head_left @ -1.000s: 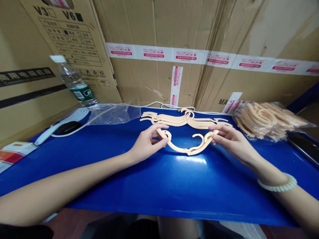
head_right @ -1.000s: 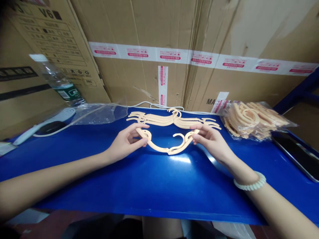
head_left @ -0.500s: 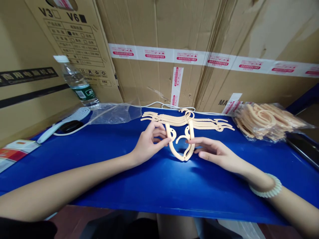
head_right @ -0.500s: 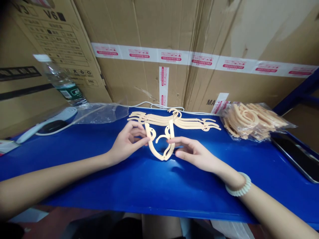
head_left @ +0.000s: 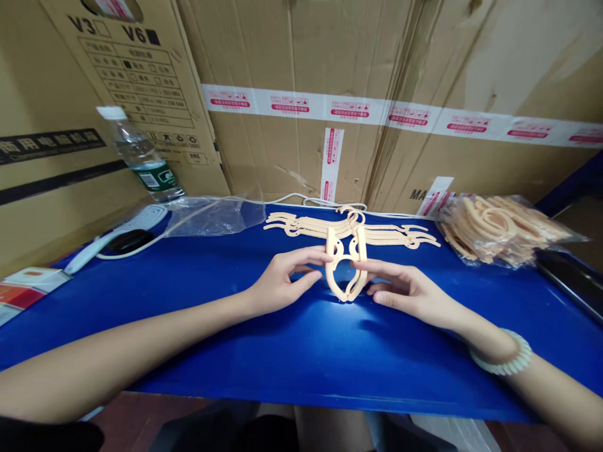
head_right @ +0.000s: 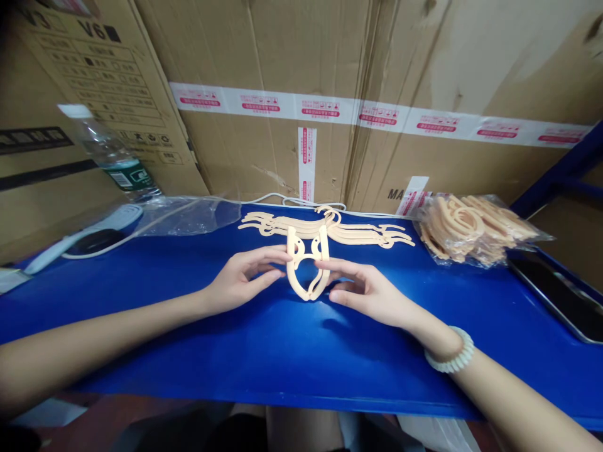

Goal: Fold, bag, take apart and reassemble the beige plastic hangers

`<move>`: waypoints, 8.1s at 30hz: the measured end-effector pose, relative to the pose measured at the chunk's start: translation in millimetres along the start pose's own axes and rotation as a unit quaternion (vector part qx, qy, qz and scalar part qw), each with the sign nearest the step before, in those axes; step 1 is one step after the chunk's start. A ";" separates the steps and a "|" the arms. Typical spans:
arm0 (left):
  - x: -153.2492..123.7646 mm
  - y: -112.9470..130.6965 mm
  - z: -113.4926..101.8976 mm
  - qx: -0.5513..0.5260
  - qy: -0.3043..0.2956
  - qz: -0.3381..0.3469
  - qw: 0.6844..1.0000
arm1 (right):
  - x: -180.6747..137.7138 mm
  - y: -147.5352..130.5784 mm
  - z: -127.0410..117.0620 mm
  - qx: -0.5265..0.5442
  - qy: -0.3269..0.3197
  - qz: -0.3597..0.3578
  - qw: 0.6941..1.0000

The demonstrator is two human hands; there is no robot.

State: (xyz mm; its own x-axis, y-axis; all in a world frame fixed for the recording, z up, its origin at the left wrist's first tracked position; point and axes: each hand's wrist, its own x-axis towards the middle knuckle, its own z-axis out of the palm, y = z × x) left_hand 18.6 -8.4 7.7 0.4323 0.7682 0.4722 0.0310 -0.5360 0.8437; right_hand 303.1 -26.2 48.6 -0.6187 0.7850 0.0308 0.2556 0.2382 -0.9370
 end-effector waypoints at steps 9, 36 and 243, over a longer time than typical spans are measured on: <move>-0.2 4.5 -3.2 -0.008 -0.066 0.027 0.997 | -1.4 -0.1 1.2 -0.023 0.034 -0.004 0.999; 1.5 3.8 -2.6 0.046 -0.123 0.030 0.991 | -1.3 -0.4 3.4 -0.167 -0.015 -0.078 0.983; 1.0 -4.8 -11.5 0.014 0.029 -0.089 0.995 | -12.0 2.7 -60.1 -0.378 0.159 -0.094 0.907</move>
State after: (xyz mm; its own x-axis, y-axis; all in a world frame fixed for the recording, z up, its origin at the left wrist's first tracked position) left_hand 8.5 -1.1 7.1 0.3644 0.8708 0.3299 0.1276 -0.3977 0.9086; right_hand 355.8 -0.6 66.6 -0.4891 0.7871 0.3758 0.6785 0.6141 -0.4031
